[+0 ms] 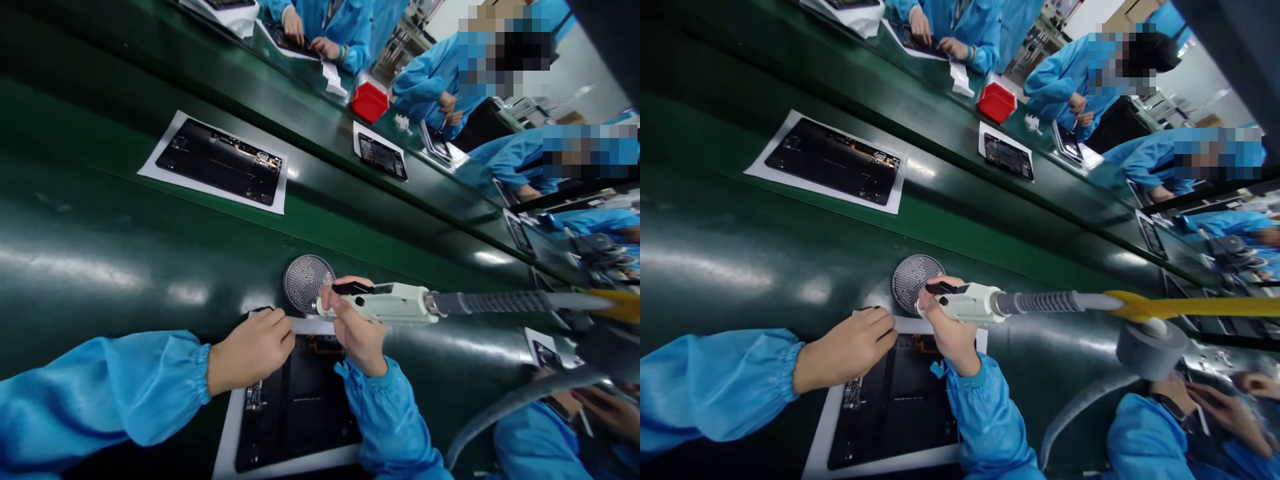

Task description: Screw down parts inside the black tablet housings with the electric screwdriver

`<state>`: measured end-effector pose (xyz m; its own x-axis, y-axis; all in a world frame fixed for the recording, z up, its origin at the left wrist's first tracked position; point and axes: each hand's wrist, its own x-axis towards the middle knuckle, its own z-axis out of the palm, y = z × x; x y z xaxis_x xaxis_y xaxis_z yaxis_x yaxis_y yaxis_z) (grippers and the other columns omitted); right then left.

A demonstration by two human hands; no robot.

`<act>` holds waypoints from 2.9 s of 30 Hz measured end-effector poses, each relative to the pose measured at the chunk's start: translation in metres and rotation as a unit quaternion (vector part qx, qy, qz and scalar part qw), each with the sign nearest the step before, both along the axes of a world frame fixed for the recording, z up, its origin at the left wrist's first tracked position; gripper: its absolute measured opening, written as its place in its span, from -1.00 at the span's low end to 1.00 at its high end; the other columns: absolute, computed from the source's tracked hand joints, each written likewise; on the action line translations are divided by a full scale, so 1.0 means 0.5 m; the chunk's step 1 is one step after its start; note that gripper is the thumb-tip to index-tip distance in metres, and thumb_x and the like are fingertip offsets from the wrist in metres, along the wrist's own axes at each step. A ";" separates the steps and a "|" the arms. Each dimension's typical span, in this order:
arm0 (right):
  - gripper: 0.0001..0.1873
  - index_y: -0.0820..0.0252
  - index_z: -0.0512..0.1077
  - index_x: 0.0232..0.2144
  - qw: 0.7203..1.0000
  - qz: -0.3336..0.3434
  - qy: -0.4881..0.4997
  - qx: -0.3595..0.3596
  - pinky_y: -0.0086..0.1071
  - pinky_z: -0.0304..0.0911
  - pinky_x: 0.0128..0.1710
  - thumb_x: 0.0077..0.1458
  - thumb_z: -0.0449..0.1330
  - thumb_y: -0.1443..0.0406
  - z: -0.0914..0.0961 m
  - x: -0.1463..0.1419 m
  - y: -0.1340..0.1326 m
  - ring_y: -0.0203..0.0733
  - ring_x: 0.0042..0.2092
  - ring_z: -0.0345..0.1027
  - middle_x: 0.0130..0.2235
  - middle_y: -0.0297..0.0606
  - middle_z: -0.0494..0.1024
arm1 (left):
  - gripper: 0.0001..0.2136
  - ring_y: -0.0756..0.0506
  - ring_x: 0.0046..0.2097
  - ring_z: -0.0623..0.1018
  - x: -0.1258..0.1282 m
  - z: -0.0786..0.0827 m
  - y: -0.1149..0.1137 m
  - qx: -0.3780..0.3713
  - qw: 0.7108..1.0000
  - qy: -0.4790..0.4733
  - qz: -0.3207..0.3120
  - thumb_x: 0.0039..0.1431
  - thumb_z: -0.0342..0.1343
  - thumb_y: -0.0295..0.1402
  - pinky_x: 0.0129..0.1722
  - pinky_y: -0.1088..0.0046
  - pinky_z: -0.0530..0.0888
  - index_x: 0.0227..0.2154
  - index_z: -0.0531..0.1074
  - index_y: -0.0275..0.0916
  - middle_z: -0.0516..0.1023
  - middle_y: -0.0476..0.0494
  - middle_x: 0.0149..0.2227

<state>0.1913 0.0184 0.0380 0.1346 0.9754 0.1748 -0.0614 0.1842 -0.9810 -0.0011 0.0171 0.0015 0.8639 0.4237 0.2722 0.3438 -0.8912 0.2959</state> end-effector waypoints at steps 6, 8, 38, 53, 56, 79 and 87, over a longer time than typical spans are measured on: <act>-0.76 0.07 0.45 -0.17 1.000 -0.018 -0.010 -0.022 -0.21 0.37 -0.31 0.11 0.24 0.44 0.005 -0.005 -0.004 -0.19 -0.38 0.43 -0.47 -0.43 0.47 | -0.90 -0.19 -0.28 0.37 0.001 -0.014 0.007 -0.022 1.000 -0.006 -0.001 0.29 0.08 -0.52 -0.34 0.26 0.41 -0.34 0.48 -0.35 0.43 -0.21 -0.32; -0.76 0.08 0.46 -0.17 1.000 -0.014 0.000 -0.017 -0.23 0.38 -0.33 0.11 0.25 0.44 0.009 -0.007 -0.003 -0.19 -0.39 0.43 -0.48 -0.43 0.47 | -0.90 -0.19 -0.28 0.36 0.002 -0.016 0.007 -0.032 0.999 -0.004 -0.006 0.28 0.09 -0.51 -0.33 0.26 0.40 -0.34 0.48 -0.35 0.42 -0.21 -0.31; -0.80 0.08 0.43 -0.19 1.000 -0.022 -0.006 -0.004 -0.21 0.36 -0.34 0.12 0.25 0.41 0.000 -0.012 -0.001 -0.19 -0.41 0.42 -0.46 -0.42 0.49 | -0.92 -0.19 -0.24 0.35 0.001 -0.013 0.012 -0.064 0.997 0.047 -0.016 0.21 0.08 -0.56 -0.27 0.25 0.37 -0.32 0.48 -0.35 0.42 -0.23 -0.26; -0.82 0.10 0.44 -0.20 0.999 -0.033 -0.015 -0.020 -0.17 0.40 -0.32 0.10 0.26 0.37 0.001 -0.011 -0.002 -0.16 -0.40 0.44 -0.48 -0.40 0.47 | -0.92 -0.19 -0.26 0.34 0.001 -0.013 0.013 -0.055 0.998 0.031 -0.018 0.22 0.10 -0.57 -0.30 0.26 0.35 -0.33 0.47 -0.34 0.42 -0.22 -0.28; -0.81 0.08 0.43 -0.20 0.999 -0.035 -0.014 -0.015 -0.17 0.40 -0.32 0.10 0.25 0.38 0.001 -0.011 -0.003 -0.16 -0.41 0.43 -0.50 -0.43 0.46 | -0.91 -0.19 -0.26 0.33 0.001 -0.013 0.013 -0.052 0.998 0.030 -0.018 0.23 0.08 -0.57 -0.30 0.26 0.34 -0.33 0.47 -0.35 0.41 -0.23 -0.29; -0.78 0.09 0.46 -0.20 1.000 -0.020 0.019 -0.006 -0.20 0.38 -0.32 0.10 0.23 0.45 0.007 -0.013 0.001 -0.20 -0.41 0.41 -0.49 -0.42 0.50 | -0.91 -0.18 -0.27 0.35 -0.002 -0.018 0.011 -0.044 0.999 0.013 -0.012 0.25 0.08 -0.54 -0.31 0.26 0.36 -0.35 0.47 -0.34 0.42 -0.21 -0.30; -0.79 0.08 0.45 -0.19 0.999 -0.029 -0.010 -0.007 -0.21 0.39 -0.36 0.11 0.24 0.42 0.009 -0.012 0.001 -0.19 -0.43 0.42 -0.50 -0.43 0.48 | -0.94 -0.17 -0.27 0.34 -0.001 -0.018 0.012 -0.038 0.999 0.006 -0.011 0.19 0.12 -0.57 -0.32 0.27 0.36 -0.35 0.47 -0.34 0.41 -0.20 -0.30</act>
